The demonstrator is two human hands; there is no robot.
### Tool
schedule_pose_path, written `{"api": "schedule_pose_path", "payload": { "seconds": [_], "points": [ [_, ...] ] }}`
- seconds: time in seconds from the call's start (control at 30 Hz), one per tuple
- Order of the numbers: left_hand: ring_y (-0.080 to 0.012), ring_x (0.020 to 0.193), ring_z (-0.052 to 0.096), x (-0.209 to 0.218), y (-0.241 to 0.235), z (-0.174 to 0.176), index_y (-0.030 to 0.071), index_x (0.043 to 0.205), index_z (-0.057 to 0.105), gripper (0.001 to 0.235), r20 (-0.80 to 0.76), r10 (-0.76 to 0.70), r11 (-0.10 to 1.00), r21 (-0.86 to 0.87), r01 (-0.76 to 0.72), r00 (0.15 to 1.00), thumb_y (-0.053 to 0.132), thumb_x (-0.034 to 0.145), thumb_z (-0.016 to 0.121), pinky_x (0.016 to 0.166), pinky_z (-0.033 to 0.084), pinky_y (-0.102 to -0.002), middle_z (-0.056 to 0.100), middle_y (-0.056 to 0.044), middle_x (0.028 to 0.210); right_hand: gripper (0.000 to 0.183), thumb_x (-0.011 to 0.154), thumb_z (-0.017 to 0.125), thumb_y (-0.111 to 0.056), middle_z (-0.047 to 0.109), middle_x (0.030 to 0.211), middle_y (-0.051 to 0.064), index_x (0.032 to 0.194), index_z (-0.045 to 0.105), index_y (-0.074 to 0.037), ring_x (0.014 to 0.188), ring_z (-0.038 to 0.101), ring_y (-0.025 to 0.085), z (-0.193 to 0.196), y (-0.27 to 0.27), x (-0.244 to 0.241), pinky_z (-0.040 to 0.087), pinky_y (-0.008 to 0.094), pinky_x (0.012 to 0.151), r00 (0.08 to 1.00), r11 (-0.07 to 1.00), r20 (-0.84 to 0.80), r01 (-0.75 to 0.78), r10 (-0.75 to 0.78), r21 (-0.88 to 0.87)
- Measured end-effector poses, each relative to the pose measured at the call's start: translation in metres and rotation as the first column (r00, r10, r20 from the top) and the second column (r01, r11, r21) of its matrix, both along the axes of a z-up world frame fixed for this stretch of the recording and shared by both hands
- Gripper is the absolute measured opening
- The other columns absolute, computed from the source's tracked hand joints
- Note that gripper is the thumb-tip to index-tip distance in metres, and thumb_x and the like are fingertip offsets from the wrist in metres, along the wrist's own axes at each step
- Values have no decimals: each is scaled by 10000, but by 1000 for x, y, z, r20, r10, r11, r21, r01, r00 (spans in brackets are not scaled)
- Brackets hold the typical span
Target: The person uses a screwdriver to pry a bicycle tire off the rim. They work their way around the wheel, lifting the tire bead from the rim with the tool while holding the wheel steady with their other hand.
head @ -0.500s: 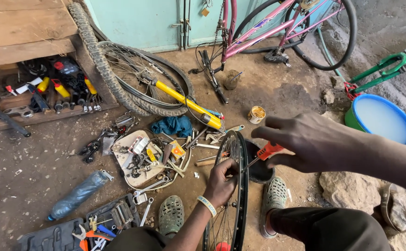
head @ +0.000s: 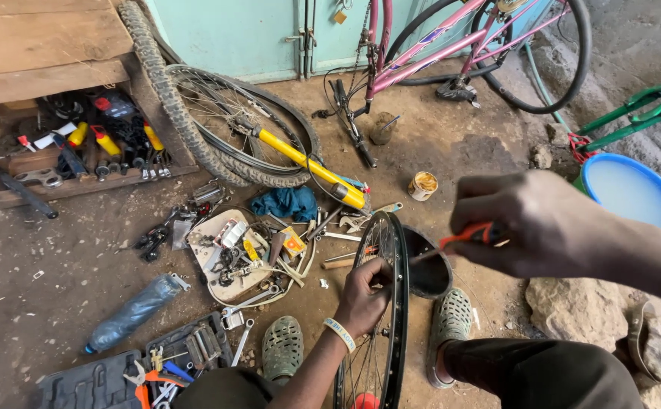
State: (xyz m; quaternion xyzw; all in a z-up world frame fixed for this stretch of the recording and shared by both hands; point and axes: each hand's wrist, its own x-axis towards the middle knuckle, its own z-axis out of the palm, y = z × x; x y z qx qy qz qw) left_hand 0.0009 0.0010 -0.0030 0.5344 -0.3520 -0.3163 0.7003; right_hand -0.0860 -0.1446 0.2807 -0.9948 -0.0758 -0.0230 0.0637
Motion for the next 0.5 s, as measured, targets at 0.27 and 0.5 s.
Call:
{"api": "schedule_pose_path", "payload": {
  "seconds": [0.27,0.5],
  "points": [
    [-186,763,610,-4,-1,5,94,813,641,178,14,1,1000,31,-2,1000,-78,817,689,675,550,-293,664,-72,811,167,865,722,-484,743,610,-83,886,759,-322,506,701,114,-50,8,1,561,324,544,859,919,-327,351,-393,-183],
    [-180,776,618,-6,2,11,108,797,617,273,62,-9,995,104,3,998,-164,777,644,670,535,-281,656,-57,792,207,755,683,-394,733,744,36,929,702,-282,711,702,285,-153,18,9,536,432,601,740,836,-399,523,-542,-167]
  ]
}}
